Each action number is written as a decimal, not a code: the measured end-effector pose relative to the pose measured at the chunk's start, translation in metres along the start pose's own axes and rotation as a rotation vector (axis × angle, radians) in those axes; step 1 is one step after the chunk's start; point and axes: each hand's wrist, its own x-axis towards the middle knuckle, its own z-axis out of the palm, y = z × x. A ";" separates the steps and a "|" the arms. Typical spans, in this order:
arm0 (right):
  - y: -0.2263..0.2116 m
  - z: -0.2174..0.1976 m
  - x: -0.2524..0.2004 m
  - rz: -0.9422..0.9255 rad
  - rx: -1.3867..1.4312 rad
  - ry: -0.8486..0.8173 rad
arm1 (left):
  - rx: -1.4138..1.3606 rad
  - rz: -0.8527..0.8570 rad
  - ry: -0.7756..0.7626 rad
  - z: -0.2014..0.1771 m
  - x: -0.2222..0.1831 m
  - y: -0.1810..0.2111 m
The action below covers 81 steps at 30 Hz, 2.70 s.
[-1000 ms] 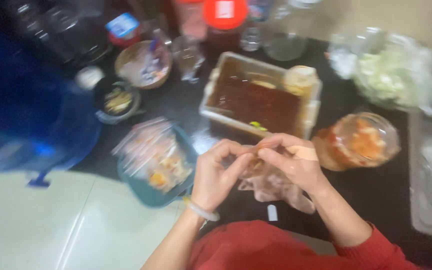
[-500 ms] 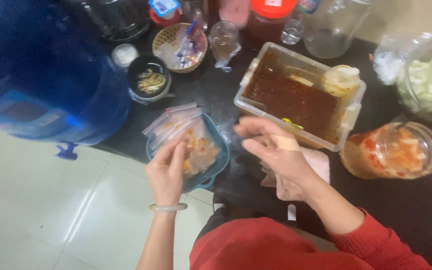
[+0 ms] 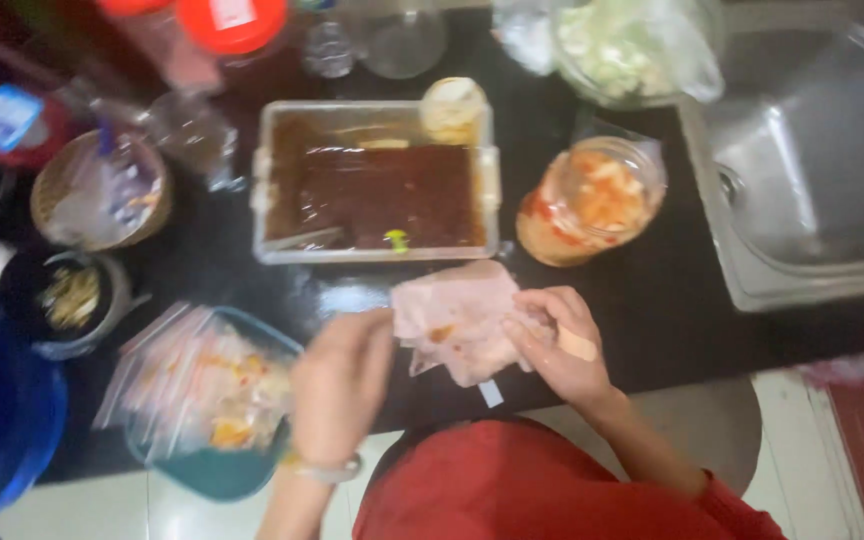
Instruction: Portioning pickled vegetables and sauce into small plastic bags using a spoon for individual servings.
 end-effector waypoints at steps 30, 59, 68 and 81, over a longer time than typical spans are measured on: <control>0.154 -0.177 0.201 0.863 0.272 0.120 | -0.019 0.264 -0.247 0.102 0.042 0.117; -0.018 -0.116 -0.007 0.113 0.200 -0.075 | -0.040 0.466 -0.353 0.150 0.049 0.125; 0.023 -0.112 -0.007 0.525 0.153 -0.101 | 0.294 0.672 -0.018 0.147 0.053 0.116; -0.001 -0.155 0.012 0.235 0.318 -0.335 | -0.129 0.763 -0.330 0.085 0.084 0.142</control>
